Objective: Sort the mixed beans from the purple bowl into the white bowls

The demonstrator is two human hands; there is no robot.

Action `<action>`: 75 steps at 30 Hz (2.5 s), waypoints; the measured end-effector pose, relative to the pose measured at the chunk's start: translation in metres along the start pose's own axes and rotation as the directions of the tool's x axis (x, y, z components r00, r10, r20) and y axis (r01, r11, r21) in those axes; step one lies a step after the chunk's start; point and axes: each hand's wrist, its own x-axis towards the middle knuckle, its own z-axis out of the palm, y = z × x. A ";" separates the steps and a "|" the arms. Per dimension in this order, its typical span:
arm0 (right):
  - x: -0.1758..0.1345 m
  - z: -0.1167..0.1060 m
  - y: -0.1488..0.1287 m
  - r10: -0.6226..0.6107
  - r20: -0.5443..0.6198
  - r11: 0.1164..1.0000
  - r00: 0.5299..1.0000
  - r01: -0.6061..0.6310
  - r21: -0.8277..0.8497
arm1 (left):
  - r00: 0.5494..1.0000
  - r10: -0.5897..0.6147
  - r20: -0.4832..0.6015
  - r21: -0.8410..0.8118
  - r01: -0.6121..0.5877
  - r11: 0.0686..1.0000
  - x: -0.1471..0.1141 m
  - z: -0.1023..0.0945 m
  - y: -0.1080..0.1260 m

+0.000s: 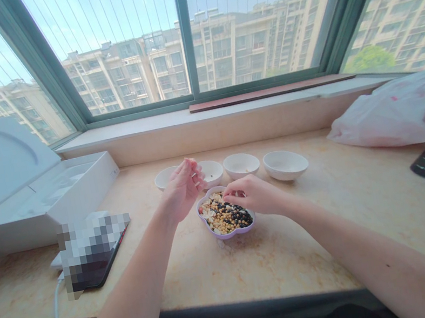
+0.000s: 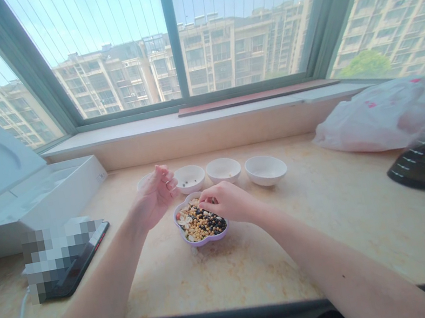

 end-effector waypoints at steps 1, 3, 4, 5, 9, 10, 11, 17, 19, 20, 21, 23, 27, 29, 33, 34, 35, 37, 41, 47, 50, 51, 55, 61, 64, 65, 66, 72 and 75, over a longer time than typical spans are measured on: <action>0.000 0.000 0.000 -0.002 -0.002 1.000 1.000 0.002 -0.001 | 0.999 0.046 -0.007 0.087 -0.045 0.995 0.000 0.000 -0.002; 0.000 0.000 0.001 -0.005 -0.008 1.000 1.000 0.005 -0.001 | 0.984 0.179 -0.017 0.320 -0.164 0.933 0.000 0.000 -0.005; 0.000 0.000 0.001 -0.006 -0.013 1.000 1.000 0.006 -0.001 | 0.963 0.269 -0.007 0.463 -0.235 0.855 -0.001 0.001 -0.007; 0.000 0.000 0.001 -0.006 -0.017 1.000 1.000 0.006 0.000 | 0.931 0.364 0.027 0.605 -0.305 0.735 -0.002 0.001 -0.008; 0.000 0.000 0.000 -0.005 -0.028 1.000 1.000 0.005 -0.003 | 0.728 0.586 0.357 0.840 -0.524 0.140 -0.009 0.006 -0.012; 0.000 0.000 -0.001 -0.005 -0.029 1.000 1.000 0.005 -0.003 | 0.683 0.594 0.425 0.827 -0.560 0.053 -0.011 0.007 -0.013; 0.000 0.000 -0.002 -0.006 -0.030 1.000 1.000 0.006 -0.002 | 0.650 0.594 0.474 0.810 -0.586 -0.006 -0.012 0.007 -0.014; 0.002 0.001 -0.001 0.041 -0.064 0.991 0.997 -0.033 0.131 | 0.627 0.553 0.550 0.787 -0.609 -0.092 -0.011 0.005 -0.019; 0.002 0.001 -0.001 0.086 -0.083 0.957 0.993 -0.059 0.283 | 0.639 0.543 0.545 0.787 -0.613 -0.068 -0.009 0.004 -0.020; 0.003 0.000 -0.002 0.115 -0.084 0.922 0.990 -0.074 0.380 | 0.647 0.536 0.542 0.786 -0.616 -0.052 -0.008 0.003 -0.020; 0.003 -0.001 -0.002 0.144 -0.077 0.872 0.987 -0.089 0.482 | 0.659 0.525 0.539 0.787 -0.616 -0.034 -0.008 0.003 -0.021; 0.003 -0.003 -0.005 0.190 -0.038 0.732 0.981 -0.115 0.671 | 0.690 0.494 0.528 0.794 -0.608 0.002 -0.007 0.002 -0.023; 0.002 -0.010 -0.011 0.192 0.063 0.542 0.979 -0.159 0.825 | 0.764 0.420 0.489 0.813 -0.574 0.096 -0.005 0.001 -0.026; 0.002 -0.011 -0.012 0.190 0.107 0.537 0.976 -0.195 0.821 | 0.802 0.381 0.459 0.830 -0.540 0.136 -0.005 0.001 -0.027; 0.002 -0.009 -0.008 0.218 0.149 0.532 0.964 -0.246 0.810 | 0.861 0.303 0.408 0.863 -0.472 0.178 -0.005 0.001 -0.027; 0.002 -0.008 -0.006 0.224 0.162 0.525 0.961 -0.259 0.811 | 0.872 0.284 0.399 0.871 -0.458 0.180 -0.005 0.001 -0.027; 0.002 -0.007 -0.005 0.229 0.177 0.519 0.957 -0.274 0.810 | 0.881 0.263 0.394 0.878 -0.445 0.177 -0.005 0.001 -0.026; 0.003 -0.006 -0.002 0.234 0.205 0.522 0.950 -0.301 0.798 | 0.898 0.205 0.391 0.891 -0.425 0.163 -0.005 0.003 -0.025; 0.004 -0.007 0.003 0.255 0.181 0.660 0.950 -0.307 0.686 | 0.930 0.079 0.358 0.924 -0.365 0.116 -0.006 0.001 -0.015; 0.008 -0.023 0.024 0.247 -0.294 0.967 0.923 -0.216 0.134 | 0.974 -0.132 0.183 0.981 -0.190 -0.044 -0.008 -0.015 0.006; 0.011 -0.033 0.044 0.231 -0.406 0.957 0.884 -0.281 -0.068 | 0.967 -0.233 0.101 0.991 -0.119 -0.064 -0.009 -0.018 0.011; 0.013 -0.036 0.050 0.224 -0.432 0.946 0.874 -0.302 -0.121 | 0.963 -0.258 0.082 0.993 -0.101 -0.062 -0.010 -0.018 0.011; 0.018 -0.041 0.069 0.213 -0.472 0.892 0.855 -0.367 -0.264 | 0.950 -0.306 0.064 0.996 -0.081 -0.043 -0.010 -0.014 0.011; 0.023 -0.034 0.083 0.236 -0.435 0.861 0.869 -0.394 -0.321 | 0.959 -0.237 0.152 0.988 -0.153 0.016 -0.010 -0.015 0.007; 0.023 -0.034 0.085 0.231 -0.423 0.861 0.876 -0.387 -0.330 | 0.955 -0.265 0.130 0.991 -0.132 0.009 -0.011 -0.016 0.007; 0.022 -0.034 0.085 0.226 -0.421 0.863 0.878 -0.381 -0.331 | 0.952 -0.286 0.111 0.993 -0.117 -0.003 -0.010 -0.016 0.007; 0.022 -0.035 0.084 0.221 -0.420 0.866 0.880 -0.375 -0.331 | 0.947 -0.309 0.092 0.995 -0.102 -0.016 -0.010 -0.015 0.007; 0.014 -0.037 0.072 0.182 -0.447 0.901 0.876 -0.331 -0.282 | 0.933 -0.347 0.098 0.994 -0.110 -0.017 -0.011 -0.015 0.005; 0.010 -0.036 0.062 0.164 -0.464 0.922 0.870 -0.302 -0.241 | 0.928 -0.347 0.136 0.988 -0.153 -0.020 -0.013 -0.014 0.003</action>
